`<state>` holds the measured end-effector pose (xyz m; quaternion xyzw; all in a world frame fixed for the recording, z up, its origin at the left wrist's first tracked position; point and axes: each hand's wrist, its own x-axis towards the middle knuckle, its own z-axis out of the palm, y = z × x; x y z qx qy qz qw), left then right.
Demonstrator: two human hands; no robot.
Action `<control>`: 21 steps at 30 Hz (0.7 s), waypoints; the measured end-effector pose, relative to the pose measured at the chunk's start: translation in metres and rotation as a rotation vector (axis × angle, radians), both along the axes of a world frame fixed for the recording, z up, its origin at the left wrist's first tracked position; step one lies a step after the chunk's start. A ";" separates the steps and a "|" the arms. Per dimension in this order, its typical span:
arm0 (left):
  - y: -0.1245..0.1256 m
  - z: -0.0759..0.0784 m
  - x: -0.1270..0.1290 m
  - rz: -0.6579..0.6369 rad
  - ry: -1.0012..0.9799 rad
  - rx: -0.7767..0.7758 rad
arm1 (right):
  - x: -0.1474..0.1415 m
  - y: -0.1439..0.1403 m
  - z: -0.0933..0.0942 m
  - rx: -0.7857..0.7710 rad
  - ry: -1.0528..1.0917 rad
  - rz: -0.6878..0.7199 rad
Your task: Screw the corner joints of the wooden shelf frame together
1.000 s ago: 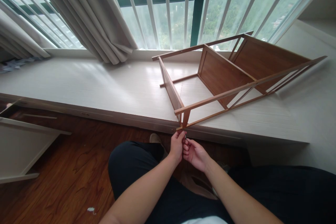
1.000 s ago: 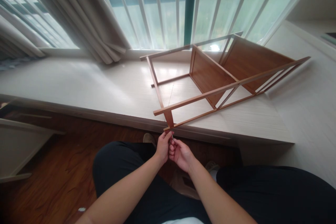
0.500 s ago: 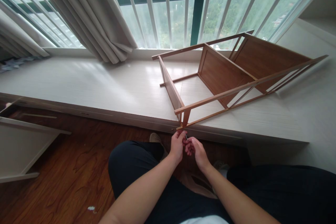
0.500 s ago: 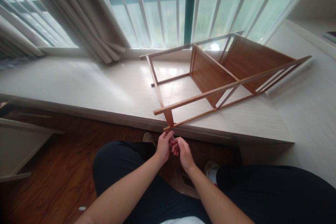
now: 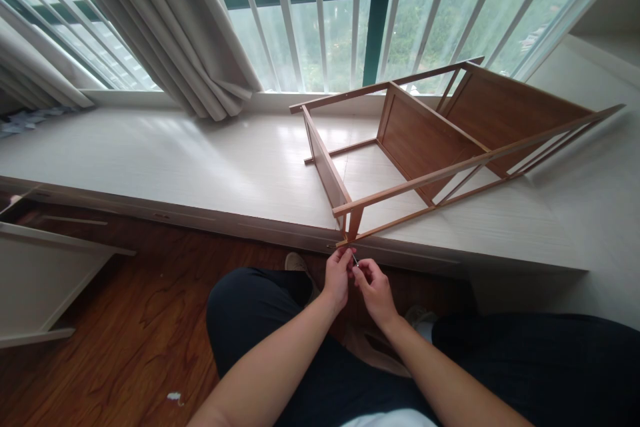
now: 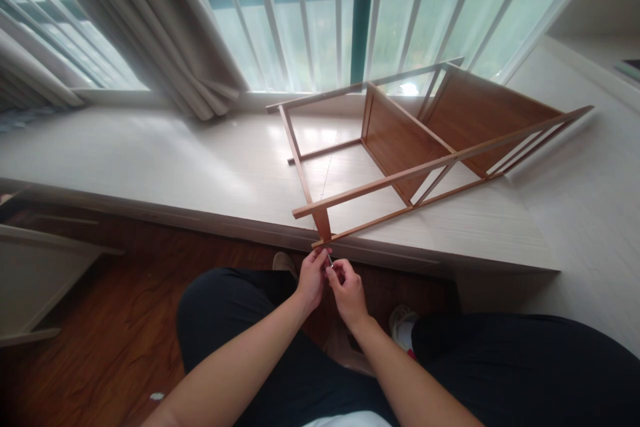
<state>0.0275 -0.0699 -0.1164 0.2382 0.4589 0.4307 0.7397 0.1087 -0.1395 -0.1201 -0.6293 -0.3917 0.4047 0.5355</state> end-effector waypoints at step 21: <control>0.003 -0.006 0.000 -0.017 -0.020 -0.008 | 0.000 0.000 0.001 0.011 -0.060 -0.023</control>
